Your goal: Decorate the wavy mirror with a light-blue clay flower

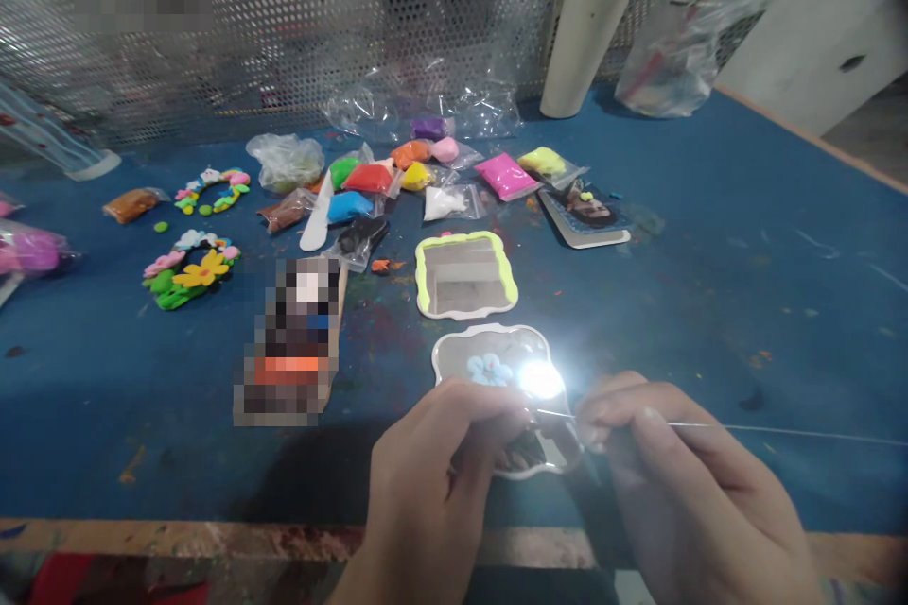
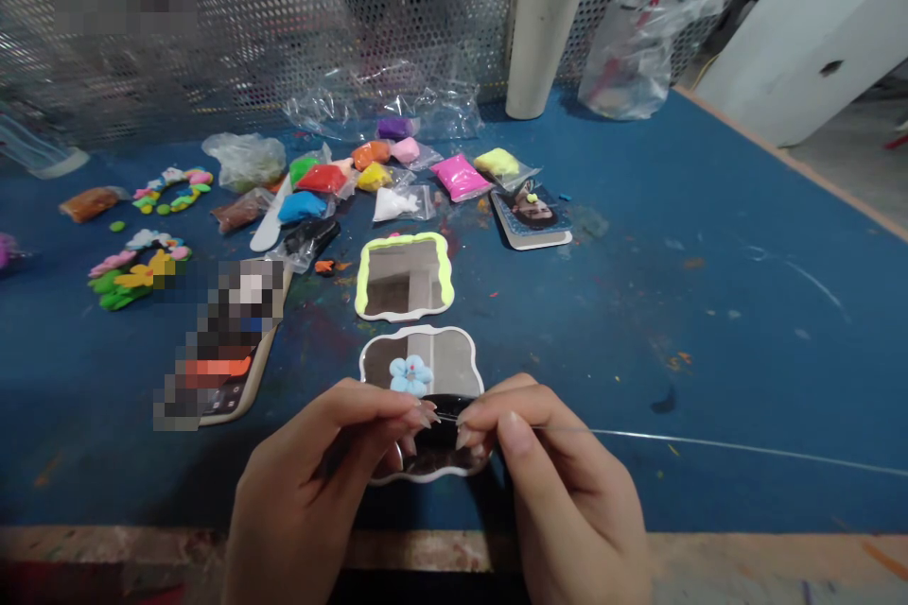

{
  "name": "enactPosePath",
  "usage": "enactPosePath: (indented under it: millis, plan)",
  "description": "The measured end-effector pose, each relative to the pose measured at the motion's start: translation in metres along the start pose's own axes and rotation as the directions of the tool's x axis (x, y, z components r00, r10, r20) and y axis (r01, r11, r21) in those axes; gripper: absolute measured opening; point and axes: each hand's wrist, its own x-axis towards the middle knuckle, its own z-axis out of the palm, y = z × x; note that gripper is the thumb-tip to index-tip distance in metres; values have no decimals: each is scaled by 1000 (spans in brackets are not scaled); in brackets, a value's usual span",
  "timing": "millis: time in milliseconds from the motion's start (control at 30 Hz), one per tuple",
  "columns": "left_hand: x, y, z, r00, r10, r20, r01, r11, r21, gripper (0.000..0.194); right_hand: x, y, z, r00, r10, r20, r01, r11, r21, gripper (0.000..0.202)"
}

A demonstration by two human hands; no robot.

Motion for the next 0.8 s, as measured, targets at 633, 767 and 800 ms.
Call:
enactPosePath:
  millis: [633, 767, 800]
  plan:
    - [-3, 2, -3, 992, -122, -36, 119, 990, -81, 10, -1, 0, 1, 1000, 17, -8, -17, 1000, 18, 24]
    - [-3, 7, 1, 979, -182, -97, 169, 977, -131, 17, -1, 1, 1, 1000, 15, -19, -15, 1000, 23, 24]
    - [-4, 8, 2, 975, -192, -110, 175, 973, -150, 20, -1, 1, 1, 1000, 17, -17, -17, 1000, 20, 24]
